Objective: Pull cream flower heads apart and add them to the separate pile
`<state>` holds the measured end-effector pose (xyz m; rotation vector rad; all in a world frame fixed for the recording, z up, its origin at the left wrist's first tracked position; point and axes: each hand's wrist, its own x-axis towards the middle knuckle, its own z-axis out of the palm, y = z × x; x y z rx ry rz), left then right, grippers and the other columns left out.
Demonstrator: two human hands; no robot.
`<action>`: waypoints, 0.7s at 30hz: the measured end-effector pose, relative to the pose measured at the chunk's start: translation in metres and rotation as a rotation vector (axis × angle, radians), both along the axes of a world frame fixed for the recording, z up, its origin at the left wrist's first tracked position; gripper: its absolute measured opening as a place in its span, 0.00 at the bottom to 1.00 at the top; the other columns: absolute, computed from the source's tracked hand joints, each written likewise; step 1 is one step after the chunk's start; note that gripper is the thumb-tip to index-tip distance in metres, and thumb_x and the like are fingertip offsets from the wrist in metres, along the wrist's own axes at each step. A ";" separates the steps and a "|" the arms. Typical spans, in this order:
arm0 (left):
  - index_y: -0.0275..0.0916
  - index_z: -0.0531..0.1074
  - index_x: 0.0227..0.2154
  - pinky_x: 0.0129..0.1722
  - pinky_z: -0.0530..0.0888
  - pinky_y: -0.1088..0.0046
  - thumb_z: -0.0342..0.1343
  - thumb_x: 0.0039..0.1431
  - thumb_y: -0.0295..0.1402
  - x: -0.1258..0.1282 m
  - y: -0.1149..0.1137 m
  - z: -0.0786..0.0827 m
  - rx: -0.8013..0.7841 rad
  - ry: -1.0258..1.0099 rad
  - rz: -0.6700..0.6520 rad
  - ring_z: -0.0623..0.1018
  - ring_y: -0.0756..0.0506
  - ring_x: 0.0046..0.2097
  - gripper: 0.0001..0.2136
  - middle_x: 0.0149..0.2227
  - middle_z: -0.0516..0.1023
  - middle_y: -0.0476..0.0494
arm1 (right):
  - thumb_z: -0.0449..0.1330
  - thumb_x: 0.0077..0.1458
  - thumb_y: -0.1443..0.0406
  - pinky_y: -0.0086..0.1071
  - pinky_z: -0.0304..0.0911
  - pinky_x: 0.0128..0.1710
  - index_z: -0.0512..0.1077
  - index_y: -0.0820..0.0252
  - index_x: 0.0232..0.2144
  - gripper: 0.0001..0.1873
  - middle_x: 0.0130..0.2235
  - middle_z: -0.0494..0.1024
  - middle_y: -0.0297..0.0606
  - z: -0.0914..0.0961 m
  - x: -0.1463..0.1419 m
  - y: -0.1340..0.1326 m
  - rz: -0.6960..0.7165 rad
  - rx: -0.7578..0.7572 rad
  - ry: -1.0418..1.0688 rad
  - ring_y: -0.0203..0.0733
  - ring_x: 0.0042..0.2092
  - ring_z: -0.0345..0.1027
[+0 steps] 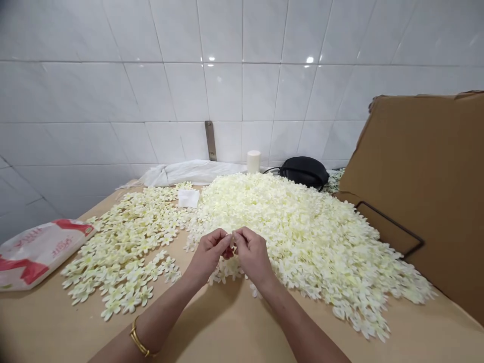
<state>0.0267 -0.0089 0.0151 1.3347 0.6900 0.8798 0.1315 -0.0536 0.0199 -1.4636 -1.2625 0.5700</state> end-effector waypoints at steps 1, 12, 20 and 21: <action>0.36 0.62 0.18 0.23 0.62 0.78 0.54 0.48 0.39 -0.002 0.002 0.000 -0.007 -0.007 0.002 0.65 0.54 0.21 0.13 0.16 0.65 0.53 | 0.50 0.53 0.60 0.28 0.57 0.24 0.64 0.60 0.20 0.13 0.19 0.65 0.31 0.000 0.000 0.005 0.035 -0.026 0.055 0.34 0.23 0.60; 0.36 0.63 0.18 0.19 0.60 0.79 0.54 0.48 0.40 -0.009 0.007 -0.015 0.003 -0.011 0.094 0.62 0.55 0.18 0.13 0.14 0.64 0.54 | 0.58 0.47 0.55 0.28 0.58 0.22 0.63 0.59 0.23 0.14 0.18 0.63 0.27 -0.019 -0.013 0.016 0.182 -0.060 0.434 0.33 0.21 0.60; 0.37 0.60 0.16 0.18 0.57 0.79 0.53 0.50 0.42 -0.011 0.004 -0.024 0.104 0.110 0.237 0.58 0.56 0.18 0.16 0.14 0.59 0.55 | 0.54 0.50 0.60 0.28 0.54 0.24 0.64 0.59 0.23 0.09 0.23 0.64 0.31 -0.019 -0.016 0.015 0.047 -0.013 0.168 0.34 0.25 0.56; 0.37 0.59 0.16 0.19 0.57 0.79 0.52 0.51 0.42 -0.011 0.002 -0.025 0.121 0.121 0.248 0.58 0.55 0.18 0.16 0.15 0.59 0.55 | 0.53 0.51 0.60 0.28 0.54 0.23 0.62 0.59 0.23 0.10 0.22 0.64 0.31 -0.019 -0.017 0.015 0.047 -0.020 0.152 0.34 0.25 0.56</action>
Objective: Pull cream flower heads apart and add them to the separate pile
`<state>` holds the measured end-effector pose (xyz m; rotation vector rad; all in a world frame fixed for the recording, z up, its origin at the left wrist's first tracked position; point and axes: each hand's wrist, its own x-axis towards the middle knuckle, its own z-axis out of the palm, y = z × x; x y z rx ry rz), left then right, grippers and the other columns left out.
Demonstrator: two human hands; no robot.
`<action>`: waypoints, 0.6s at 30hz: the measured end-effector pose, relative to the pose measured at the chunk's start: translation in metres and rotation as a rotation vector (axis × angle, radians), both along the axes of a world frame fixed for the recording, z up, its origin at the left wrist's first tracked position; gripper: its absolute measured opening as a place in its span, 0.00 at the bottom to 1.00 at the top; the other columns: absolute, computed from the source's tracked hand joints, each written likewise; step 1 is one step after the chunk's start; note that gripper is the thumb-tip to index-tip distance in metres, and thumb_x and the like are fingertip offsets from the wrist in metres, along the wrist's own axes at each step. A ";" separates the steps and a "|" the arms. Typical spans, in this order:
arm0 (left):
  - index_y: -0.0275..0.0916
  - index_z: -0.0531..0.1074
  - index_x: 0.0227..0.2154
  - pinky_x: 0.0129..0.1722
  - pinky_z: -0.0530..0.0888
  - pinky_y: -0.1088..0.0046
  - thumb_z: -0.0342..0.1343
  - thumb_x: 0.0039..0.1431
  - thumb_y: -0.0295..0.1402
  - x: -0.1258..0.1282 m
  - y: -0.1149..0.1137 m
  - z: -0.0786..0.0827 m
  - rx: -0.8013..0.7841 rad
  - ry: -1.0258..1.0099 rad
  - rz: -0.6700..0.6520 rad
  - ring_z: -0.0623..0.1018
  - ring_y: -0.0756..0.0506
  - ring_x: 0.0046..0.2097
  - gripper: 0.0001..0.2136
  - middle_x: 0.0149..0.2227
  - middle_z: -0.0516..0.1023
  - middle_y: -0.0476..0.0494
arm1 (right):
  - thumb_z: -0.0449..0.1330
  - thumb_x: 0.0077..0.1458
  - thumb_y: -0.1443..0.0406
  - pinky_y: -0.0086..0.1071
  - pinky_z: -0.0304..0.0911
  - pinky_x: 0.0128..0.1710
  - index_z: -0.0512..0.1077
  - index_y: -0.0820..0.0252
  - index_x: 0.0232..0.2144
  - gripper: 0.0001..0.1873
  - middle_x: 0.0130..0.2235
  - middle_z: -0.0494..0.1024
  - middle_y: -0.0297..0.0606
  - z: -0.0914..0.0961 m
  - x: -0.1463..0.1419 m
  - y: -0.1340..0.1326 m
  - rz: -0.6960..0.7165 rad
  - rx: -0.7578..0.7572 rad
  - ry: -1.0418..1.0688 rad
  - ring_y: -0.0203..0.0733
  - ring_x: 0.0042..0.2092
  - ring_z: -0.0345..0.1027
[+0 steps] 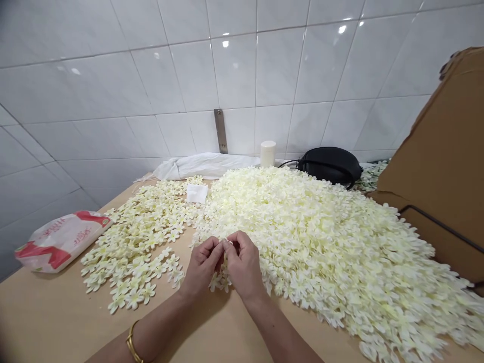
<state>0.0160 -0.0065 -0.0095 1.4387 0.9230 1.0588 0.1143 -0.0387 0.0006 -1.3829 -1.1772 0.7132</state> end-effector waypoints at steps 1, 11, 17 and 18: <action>0.37 0.59 0.17 0.19 0.57 0.79 0.51 0.52 0.41 0.001 -0.002 -0.001 0.008 0.006 0.001 0.58 0.55 0.19 0.16 0.15 0.59 0.55 | 0.51 0.52 0.60 0.28 0.53 0.23 0.61 0.59 0.22 0.10 0.22 0.63 0.31 0.000 -0.001 -0.001 -0.009 -0.002 -0.028 0.35 0.25 0.55; 0.38 0.61 0.18 0.19 0.59 0.78 0.47 0.53 0.38 0.006 -0.008 -0.007 -0.027 0.091 0.028 0.60 0.53 0.19 0.12 0.15 0.60 0.54 | 0.45 0.56 0.61 0.29 0.47 0.22 0.53 0.56 0.20 0.13 0.19 0.56 0.28 0.002 0.019 -0.010 -0.275 0.166 -0.417 0.34 0.22 0.50; 0.38 0.63 0.19 0.24 0.60 0.77 0.48 0.49 0.32 0.032 0.005 -0.009 0.066 0.246 -0.063 0.62 0.52 0.23 0.07 0.19 0.62 0.52 | 0.48 0.54 0.59 0.28 0.45 0.21 0.52 0.56 0.19 0.15 0.17 0.52 0.26 0.008 0.044 -0.016 -0.380 0.115 -0.322 0.33 0.20 0.46; 0.38 0.63 0.19 0.25 0.60 0.77 0.47 0.49 0.31 0.037 0.008 -0.007 0.080 0.252 -0.079 0.62 0.52 0.24 0.06 0.19 0.63 0.52 | 0.48 0.54 0.59 0.28 0.45 0.21 0.52 0.56 0.18 0.16 0.17 0.51 0.25 0.008 0.045 -0.016 -0.387 0.111 -0.304 0.32 0.20 0.46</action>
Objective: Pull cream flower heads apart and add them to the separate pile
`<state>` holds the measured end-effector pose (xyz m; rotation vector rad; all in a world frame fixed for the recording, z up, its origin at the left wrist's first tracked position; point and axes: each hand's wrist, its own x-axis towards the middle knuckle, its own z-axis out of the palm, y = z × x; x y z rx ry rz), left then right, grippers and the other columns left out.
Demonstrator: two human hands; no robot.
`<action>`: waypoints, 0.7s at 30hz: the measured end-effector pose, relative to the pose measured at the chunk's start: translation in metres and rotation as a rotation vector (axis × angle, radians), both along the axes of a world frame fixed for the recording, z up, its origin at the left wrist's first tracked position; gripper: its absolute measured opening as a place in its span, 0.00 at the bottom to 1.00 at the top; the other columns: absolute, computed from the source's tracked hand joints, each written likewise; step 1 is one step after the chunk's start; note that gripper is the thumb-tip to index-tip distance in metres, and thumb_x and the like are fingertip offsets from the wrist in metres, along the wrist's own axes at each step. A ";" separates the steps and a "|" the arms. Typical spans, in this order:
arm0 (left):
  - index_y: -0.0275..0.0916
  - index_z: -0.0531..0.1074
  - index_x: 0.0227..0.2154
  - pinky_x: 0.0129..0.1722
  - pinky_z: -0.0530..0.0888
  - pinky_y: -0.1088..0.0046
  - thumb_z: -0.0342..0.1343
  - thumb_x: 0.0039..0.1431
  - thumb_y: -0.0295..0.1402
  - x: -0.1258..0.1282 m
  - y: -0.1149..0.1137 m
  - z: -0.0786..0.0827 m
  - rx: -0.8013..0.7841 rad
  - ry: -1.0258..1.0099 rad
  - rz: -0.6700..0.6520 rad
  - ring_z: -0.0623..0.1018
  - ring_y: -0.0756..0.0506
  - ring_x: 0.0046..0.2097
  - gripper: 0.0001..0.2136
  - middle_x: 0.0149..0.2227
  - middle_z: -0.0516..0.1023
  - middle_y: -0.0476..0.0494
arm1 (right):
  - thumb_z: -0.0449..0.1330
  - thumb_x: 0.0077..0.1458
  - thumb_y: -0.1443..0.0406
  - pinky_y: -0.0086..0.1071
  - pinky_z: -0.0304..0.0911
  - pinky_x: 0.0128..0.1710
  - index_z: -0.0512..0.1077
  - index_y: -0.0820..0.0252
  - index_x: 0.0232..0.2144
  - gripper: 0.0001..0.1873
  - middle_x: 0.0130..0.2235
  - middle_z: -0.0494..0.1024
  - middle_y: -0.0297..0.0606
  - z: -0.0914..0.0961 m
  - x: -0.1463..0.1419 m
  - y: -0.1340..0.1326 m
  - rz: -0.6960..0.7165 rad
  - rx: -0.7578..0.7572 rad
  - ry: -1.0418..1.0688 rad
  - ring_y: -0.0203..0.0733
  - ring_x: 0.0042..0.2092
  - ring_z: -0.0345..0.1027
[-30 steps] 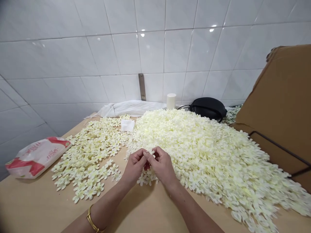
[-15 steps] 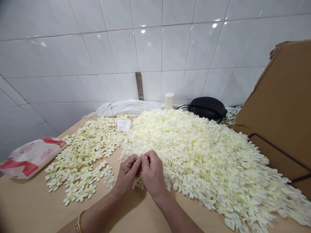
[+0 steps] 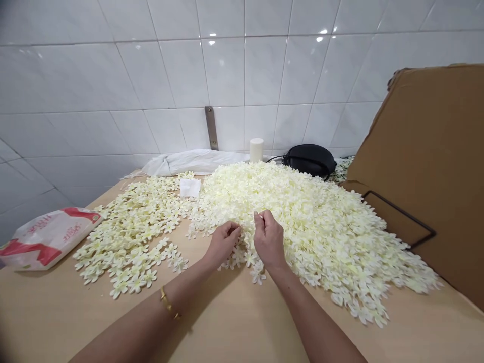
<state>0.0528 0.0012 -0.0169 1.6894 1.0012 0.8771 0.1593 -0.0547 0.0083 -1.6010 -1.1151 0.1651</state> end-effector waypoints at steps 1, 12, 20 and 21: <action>0.38 0.63 0.19 0.24 0.60 0.77 0.47 0.49 0.30 0.004 0.002 0.002 0.012 0.004 -0.016 0.62 0.52 0.24 0.06 0.19 0.63 0.52 | 0.48 0.54 0.58 0.28 0.45 0.21 0.51 0.56 0.18 0.17 0.16 0.51 0.25 -0.001 0.000 0.001 -0.003 0.000 0.013 0.32 0.20 0.45; 0.37 0.65 0.20 0.23 0.60 0.77 0.49 0.51 0.38 -0.028 -0.014 0.029 0.013 -0.133 -0.085 0.63 0.52 0.23 0.10 0.19 0.64 0.51 | 0.46 0.54 0.50 0.28 0.44 0.18 0.46 0.56 0.14 0.25 0.15 0.47 0.26 0.000 -0.016 0.010 0.101 -0.003 0.063 0.30 0.19 0.43; 0.36 0.65 0.21 0.24 0.64 0.78 0.54 0.47 0.34 -0.029 -0.005 0.038 -0.190 -0.385 -0.101 0.66 0.54 0.24 0.07 0.20 0.66 0.51 | 0.47 0.55 0.51 0.27 0.49 0.20 0.55 0.59 0.13 0.25 0.15 0.57 0.28 0.003 -0.030 0.022 0.287 -0.031 0.010 0.31 0.19 0.51; 0.36 0.64 0.20 0.24 0.64 0.78 0.54 0.47 0.34 -0.029 -0.004 0.037 -0.201 -0.402 -0.093 0.65 0.54 0.23 0.07 0.19 0.65 0.52 | 0.47 0.55 0.51 0.27 0.50 0.20 0.54 0.58 0.13 0.25 0.15 0.56 0.28 0.002 -0.031 0.024 0.313 -0.034 0.056 0.31 0.19 0.51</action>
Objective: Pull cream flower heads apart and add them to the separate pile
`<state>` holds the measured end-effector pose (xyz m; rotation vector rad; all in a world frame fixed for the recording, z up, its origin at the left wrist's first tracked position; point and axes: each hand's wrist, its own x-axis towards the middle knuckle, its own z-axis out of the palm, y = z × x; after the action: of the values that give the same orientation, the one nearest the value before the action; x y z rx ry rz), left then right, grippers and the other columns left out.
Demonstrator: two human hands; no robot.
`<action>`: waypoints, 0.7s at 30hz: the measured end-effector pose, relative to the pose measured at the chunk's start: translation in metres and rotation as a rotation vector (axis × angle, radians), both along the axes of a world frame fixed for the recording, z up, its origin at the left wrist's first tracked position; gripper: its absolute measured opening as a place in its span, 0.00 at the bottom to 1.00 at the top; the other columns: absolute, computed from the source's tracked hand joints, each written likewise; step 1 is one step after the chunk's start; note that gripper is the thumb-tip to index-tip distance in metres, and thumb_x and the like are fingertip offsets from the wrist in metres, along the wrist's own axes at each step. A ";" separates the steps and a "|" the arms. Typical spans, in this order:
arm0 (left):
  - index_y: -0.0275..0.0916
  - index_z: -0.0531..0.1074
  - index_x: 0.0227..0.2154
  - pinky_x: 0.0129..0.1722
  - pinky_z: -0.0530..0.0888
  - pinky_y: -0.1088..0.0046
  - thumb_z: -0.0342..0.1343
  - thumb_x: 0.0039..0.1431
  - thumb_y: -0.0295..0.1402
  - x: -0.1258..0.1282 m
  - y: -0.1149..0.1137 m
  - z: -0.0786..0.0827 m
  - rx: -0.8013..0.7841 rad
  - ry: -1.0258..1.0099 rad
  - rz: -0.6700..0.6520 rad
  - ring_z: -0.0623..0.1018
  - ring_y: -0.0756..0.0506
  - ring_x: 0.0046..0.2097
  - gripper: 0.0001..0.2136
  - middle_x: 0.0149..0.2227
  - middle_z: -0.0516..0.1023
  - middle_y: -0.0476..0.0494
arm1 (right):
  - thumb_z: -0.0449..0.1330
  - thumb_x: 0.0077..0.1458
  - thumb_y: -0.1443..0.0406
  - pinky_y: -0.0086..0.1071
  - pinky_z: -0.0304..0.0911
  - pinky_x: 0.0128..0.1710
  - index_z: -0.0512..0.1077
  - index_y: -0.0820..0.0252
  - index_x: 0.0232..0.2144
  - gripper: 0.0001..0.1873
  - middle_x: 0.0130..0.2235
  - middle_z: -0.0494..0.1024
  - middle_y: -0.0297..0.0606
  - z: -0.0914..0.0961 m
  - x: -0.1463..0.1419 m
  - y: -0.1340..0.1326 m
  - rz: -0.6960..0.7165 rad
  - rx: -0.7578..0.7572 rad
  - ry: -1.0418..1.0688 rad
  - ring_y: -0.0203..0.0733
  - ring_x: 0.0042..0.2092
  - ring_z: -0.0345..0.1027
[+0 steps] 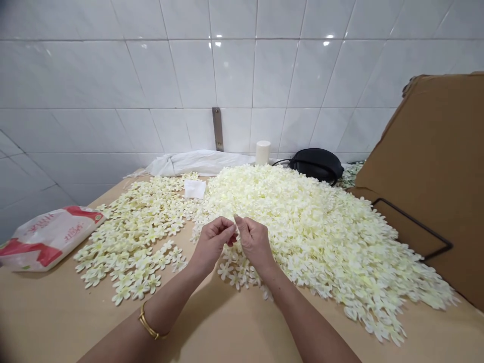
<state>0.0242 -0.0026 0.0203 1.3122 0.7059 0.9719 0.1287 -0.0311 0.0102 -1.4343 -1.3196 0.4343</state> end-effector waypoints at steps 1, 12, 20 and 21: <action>0.36 0.63 0.19 0.24 0.63 0.78 0.54 0.47 0.33 0.000 0.001 -0.001 -0.013 -0.010 0.007 0.65 0.54 0.22 0.08 0.18 0.64 0.53 | 0.48 0.54 0.50 0.27 0.50 0.19 0.53 0.58 0.13 0.25 0.15 0.55 0.28 -0.001 0.000 0.001 0.018 -0.008 0.050 0.30 0.19 0.49; 0.37 0.64 0.20 0.20 0.60 0.79 0.56 0.45 0.33 -0.001 0.007 -0.008 0.003 0.079 0.185 0.62 0.55 0.20 0.07 0.17 0.63 0.55 | 0.48 0.53 0.49 0.27 0.48 0.18 0.48 0.57 0.15 0.25 0.16 0.49 0.27 -0.004 0.009 0.002 -0.107 0.059 0.109 0.30 0.19 0.46; 0.35 0.66 0.22 0.20 0.61 0.79 0.55 0.48 0.38 0.003 -0.003 -0.007 -0.052 0.019 -0.079 0.64 0.55 0.20 0.10 0.18 0.66 0.52 | 0.46 0.57 0.55 0.26 0.47 0.19 0.51 0.57 0.15 0.22 0.16 0.52 0.27 -0.006 0.005 -0.004 -0.070 0.084 -0.113 0.30 0.19 0.47; 0.36 0.65 0.20 0.20 0.60 0.79 0.56 0.47 0.37 0.003 -0.004 -0.007 -0.062 0.006 -0.090 0.64 0.55 0.20 0.10 0.17 0.64 0.53 | 0.45 0.57 0.55 0.26 0.47 0.20 0.51 0.57 0.15 0.22 0.16 0.52 0.27 -0.006 0.005 -0.004 -0.060 0.074 -0.093 0.30 0.19 0.47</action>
<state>0.0271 -0.0069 0.0130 1.2819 0.6707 0.8670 0.1334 -0.0356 0.0045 -1.4434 -1.3492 0.2792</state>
